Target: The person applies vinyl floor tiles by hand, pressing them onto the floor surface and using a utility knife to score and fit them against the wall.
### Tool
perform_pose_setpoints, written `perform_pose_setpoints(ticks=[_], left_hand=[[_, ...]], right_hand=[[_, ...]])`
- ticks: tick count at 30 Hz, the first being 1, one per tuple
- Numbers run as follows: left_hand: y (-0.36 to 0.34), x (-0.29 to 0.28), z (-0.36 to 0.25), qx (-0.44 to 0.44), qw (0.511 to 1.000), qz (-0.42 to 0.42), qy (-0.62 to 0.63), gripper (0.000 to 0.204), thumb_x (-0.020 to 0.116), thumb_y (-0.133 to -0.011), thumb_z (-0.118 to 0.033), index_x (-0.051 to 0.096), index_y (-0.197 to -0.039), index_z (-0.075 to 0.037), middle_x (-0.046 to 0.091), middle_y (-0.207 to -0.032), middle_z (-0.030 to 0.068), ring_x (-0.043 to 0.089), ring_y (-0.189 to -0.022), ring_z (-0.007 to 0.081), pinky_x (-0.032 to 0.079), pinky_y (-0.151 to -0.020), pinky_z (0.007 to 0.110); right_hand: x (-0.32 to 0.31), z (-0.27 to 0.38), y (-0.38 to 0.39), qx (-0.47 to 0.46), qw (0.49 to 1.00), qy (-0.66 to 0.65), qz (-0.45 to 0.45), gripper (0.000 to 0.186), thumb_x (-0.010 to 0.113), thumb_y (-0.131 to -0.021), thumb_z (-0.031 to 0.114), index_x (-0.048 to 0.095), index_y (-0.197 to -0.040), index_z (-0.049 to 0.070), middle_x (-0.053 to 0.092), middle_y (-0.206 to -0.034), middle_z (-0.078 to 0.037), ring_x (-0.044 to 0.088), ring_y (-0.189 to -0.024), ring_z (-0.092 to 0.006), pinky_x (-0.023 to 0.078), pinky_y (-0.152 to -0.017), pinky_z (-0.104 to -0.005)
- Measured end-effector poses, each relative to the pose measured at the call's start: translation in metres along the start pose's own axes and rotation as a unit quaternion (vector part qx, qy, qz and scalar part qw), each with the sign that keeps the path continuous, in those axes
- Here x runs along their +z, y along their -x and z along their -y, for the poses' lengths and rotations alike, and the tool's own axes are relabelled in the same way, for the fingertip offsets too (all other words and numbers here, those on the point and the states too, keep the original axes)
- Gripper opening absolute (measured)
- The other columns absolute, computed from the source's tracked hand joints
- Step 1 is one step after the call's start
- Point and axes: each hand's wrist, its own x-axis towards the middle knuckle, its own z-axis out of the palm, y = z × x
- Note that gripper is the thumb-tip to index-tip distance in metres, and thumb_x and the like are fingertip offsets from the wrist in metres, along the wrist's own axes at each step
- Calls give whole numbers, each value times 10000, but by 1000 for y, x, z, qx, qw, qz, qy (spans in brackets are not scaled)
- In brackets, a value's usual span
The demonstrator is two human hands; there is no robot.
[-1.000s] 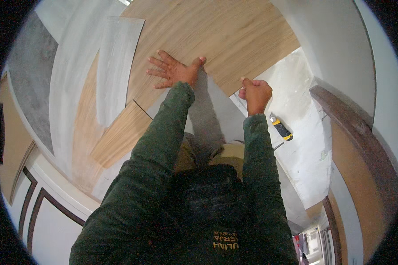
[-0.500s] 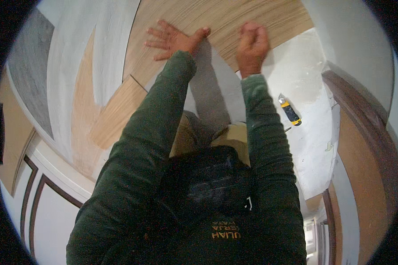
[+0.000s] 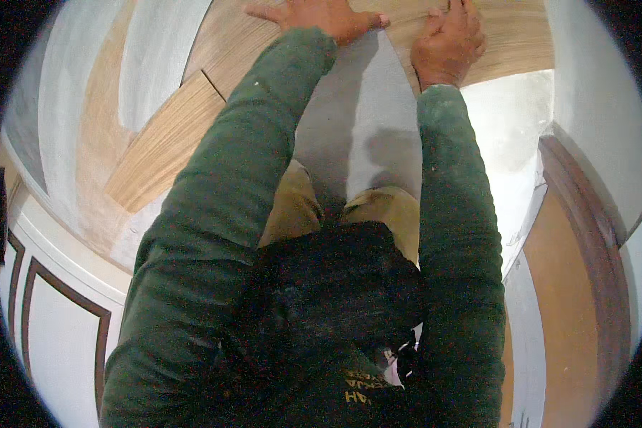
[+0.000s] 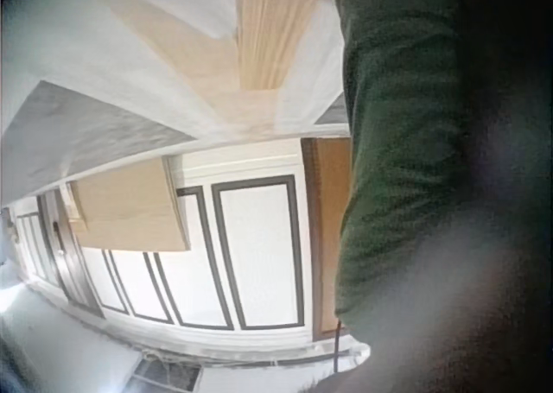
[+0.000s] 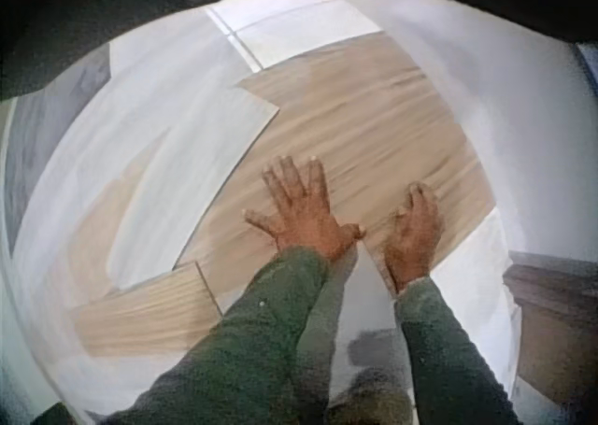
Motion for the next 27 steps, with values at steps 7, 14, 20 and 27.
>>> perform_pose_setpoints(ticks=[7, 14, 20, 27], left_hand=[[-1, -27, 8, -4, 998, 41, 37, 1165, 789, -648, -463, 100, -1555, -218, -63, -1619, 116, -116, -1464, 391, 27, -1019, 789], [-4, 9, 11, -23, 995, -85, -36, 1143, 777, -658, -431, 105, -1556, -213, -68, -1619, 118, -138, -1462, 392, 9, -1025, 782], [0, 19, 8, -25, 994, -97, -53, 1142, 778, -681, -412, 76, -1557, -202, -93, -1616, 116, -148, -1459, 392, -9, -1034, 773], [-1, -10, 13, -6, 999, -42, 16, 1152, 783, -674, -456, 77, -1556, -231, -103, -1616, 110, -146, -1460, 389, -9, -1021, 785]], right_hand=[[-1, -2, -4, -44, 997, -59, -7, 418, 533, -905, 176, 481, -1286, 12, 519, -1252, -198, 464, -1189, -372, 355, -1010, -482], [-29, 56, -37, -59, 957, -230, -168, 348, 441, -950, 151, 510, -1249, -14, 504, -1263, -214, 499, -1176, -329, 394, -1001, -436], [10, 71, -18, -18, 978, -171, -114, 370, 405, -955, 148, 467, -1279, -21, 488, -1289, -209, 510, -1151, -329, 414, -989, -396], [7, 50, -25, 167, 934, -298, -100, 391, 366, -1001, 255, 493, -1234, -31, 504, -1259, -208, 492, -1179, -288, 409, -1024, -355]])
